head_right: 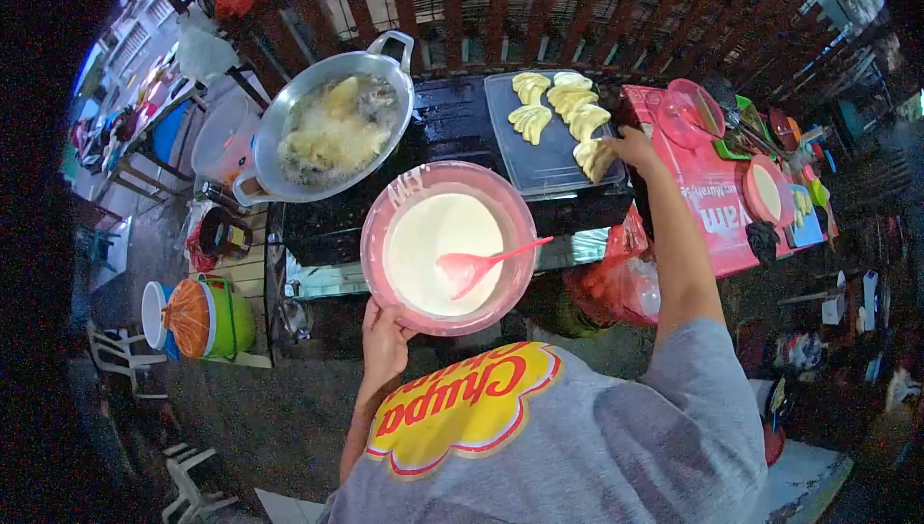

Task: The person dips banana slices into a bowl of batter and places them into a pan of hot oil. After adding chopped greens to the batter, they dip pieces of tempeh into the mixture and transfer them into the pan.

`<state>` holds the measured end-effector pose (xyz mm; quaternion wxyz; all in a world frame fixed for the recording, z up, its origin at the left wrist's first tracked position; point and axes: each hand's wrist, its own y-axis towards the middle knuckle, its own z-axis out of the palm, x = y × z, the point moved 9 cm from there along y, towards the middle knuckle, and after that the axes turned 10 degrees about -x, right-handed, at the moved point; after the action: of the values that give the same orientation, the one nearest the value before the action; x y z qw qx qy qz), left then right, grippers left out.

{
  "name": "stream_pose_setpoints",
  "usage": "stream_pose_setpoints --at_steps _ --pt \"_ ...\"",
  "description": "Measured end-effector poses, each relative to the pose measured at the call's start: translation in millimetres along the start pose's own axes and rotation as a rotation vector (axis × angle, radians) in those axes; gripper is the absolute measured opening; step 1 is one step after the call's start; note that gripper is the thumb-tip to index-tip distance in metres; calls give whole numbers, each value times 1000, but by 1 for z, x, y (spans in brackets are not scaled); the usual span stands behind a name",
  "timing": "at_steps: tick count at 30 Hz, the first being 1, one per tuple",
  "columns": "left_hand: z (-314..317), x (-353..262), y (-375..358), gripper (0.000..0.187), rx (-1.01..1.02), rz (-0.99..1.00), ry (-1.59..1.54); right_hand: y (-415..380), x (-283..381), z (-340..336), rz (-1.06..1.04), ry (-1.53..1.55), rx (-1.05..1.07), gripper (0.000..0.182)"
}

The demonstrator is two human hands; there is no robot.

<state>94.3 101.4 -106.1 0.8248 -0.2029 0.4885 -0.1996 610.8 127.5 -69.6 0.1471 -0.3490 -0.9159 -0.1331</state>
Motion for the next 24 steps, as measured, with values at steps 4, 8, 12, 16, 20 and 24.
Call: stream_pose_setpoints --at_steps 4,8,12,16,20,24 --pt "-1 3 -2 23 -24 -3 -17 10 -14 12 22 65 110 48" --pt "-6 4 -2 27 -56 1 -10 -11 22 -13 95 363 201 24" --pt "-5 6 -1 28 -42 9 19 -25 88 -56 -241 162 30 21" --pt "-6 8 1 25 -51 15 -2 -87 186 -92 -342 401 88 24" --pt "-5 11 2 20 -35 14 -11 -145 250 -32 -374 693 473 24" --pt "-4 8 0 20 -35 19 -92 -186 266 31 -280 817 667 26"
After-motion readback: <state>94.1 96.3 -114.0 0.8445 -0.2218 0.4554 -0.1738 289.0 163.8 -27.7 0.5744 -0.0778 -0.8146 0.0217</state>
